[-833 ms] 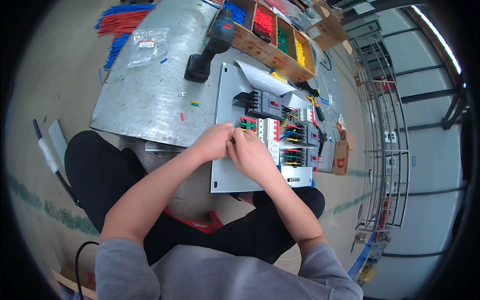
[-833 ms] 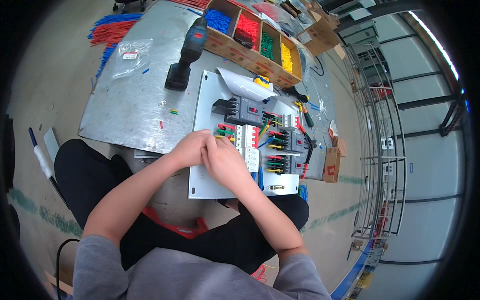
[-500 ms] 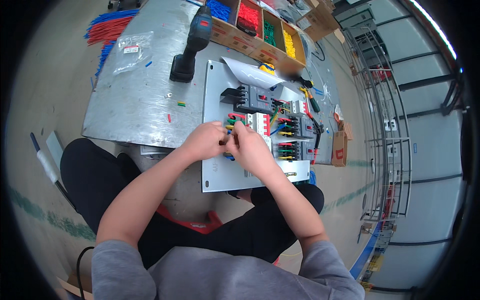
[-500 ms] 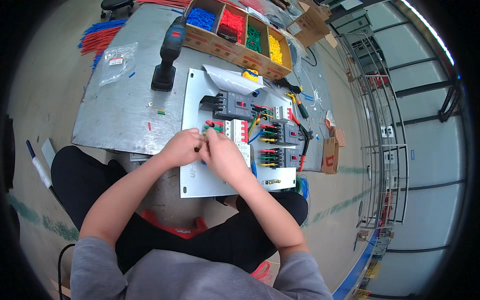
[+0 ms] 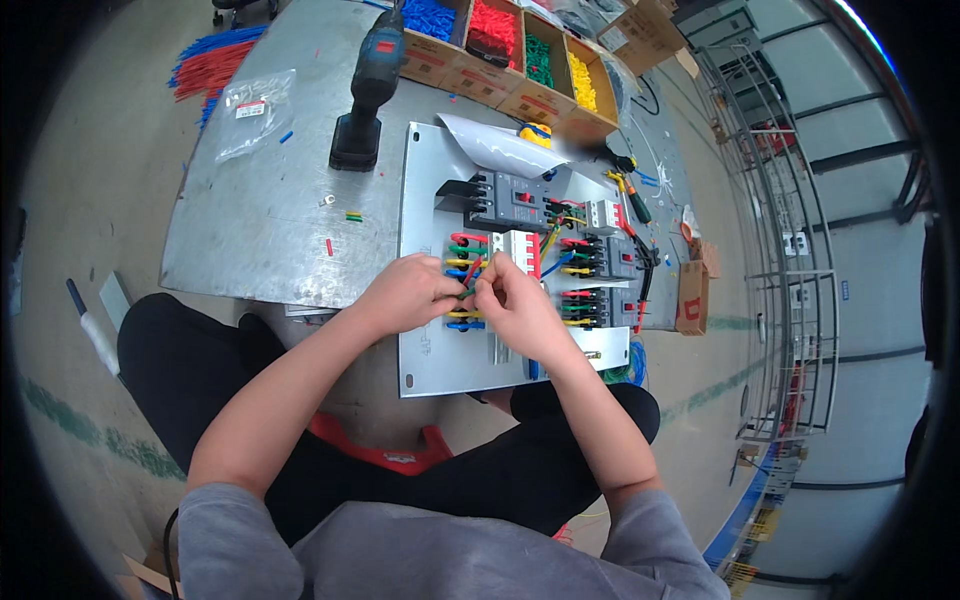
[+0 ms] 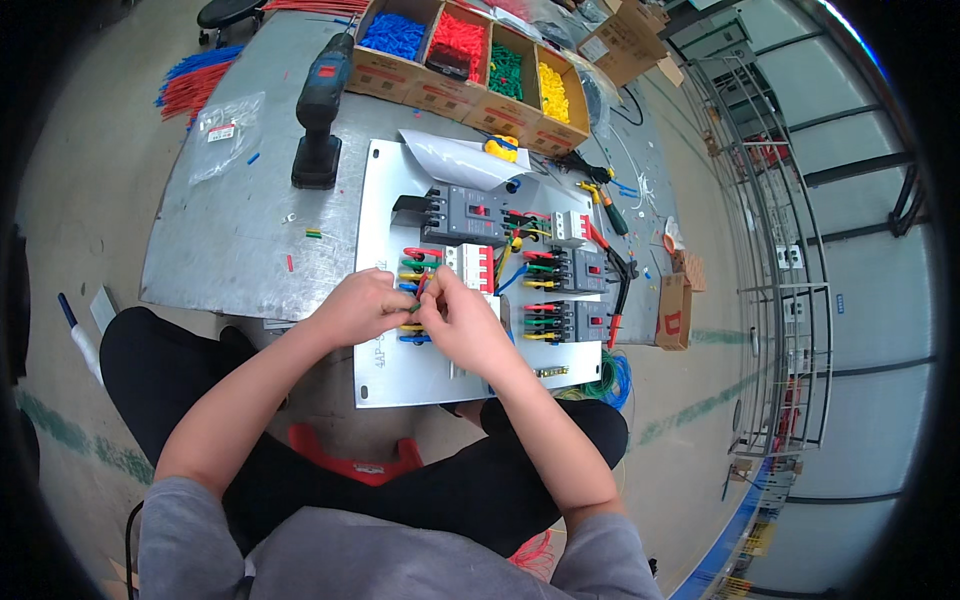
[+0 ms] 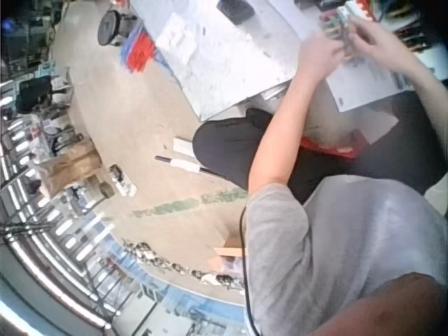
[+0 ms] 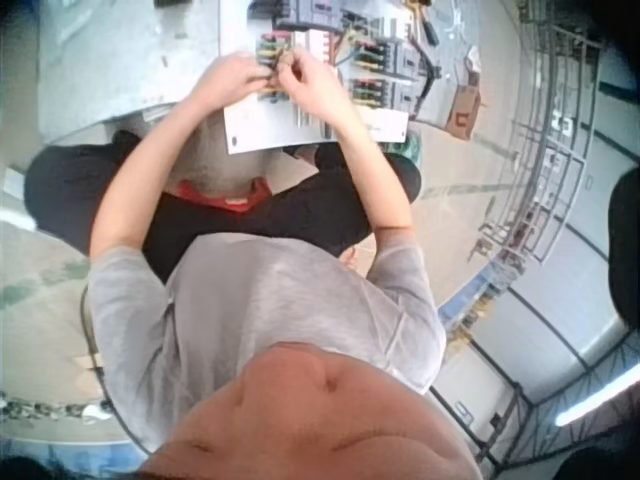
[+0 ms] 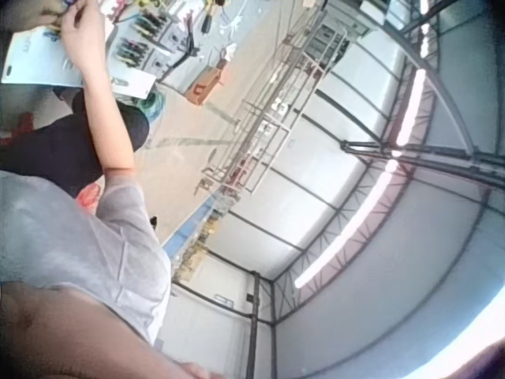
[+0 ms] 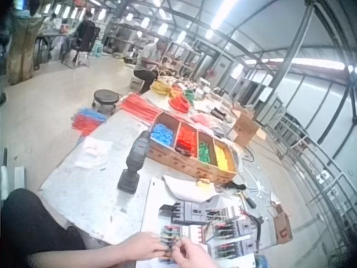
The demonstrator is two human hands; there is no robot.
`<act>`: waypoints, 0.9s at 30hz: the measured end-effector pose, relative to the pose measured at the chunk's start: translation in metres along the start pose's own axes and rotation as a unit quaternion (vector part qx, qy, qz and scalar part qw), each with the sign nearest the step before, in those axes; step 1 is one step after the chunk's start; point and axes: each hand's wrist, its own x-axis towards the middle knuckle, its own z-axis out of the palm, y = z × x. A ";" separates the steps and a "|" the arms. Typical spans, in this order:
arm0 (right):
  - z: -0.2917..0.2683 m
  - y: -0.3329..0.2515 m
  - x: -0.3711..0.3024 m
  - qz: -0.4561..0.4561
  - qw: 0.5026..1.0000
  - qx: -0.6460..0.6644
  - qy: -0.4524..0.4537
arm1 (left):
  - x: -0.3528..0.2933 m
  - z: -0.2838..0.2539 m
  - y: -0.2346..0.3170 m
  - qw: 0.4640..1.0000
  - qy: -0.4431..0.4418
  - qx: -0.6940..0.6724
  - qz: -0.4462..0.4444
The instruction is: The person sits on a low stool and works on an electrical panel, stripping wire ends with pliers, inserting them into terminal blocks, and tightening connections with a power drill. They handle multiple colored wires and organize them within the panel.
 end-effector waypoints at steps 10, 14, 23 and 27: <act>0.000 -0.016 0.002 -0.012 0.999 -0.044 -0.023 | 0.010 0.003 -0.012 0.998 -0.051 0.001 -0.021; -0.001 -0.019 0.003 -0.020 0.995 -0.094 -0.008 | 0.010 0.008 -0.014 0.998 -0.044 -0.020 -0.026; -0.032 -0.011 -0.005 -0.054 0.945 -0.321 0.045 | 0.012 0.002 -0.004 0.998 -0.041 -0.032 -0.039; -0.036 -0.002 -0.006 -0.051 0.946 -0.318 0.022 | 0.015 -0.002 -0.002 0.996 -0.074 -0.027 -0.048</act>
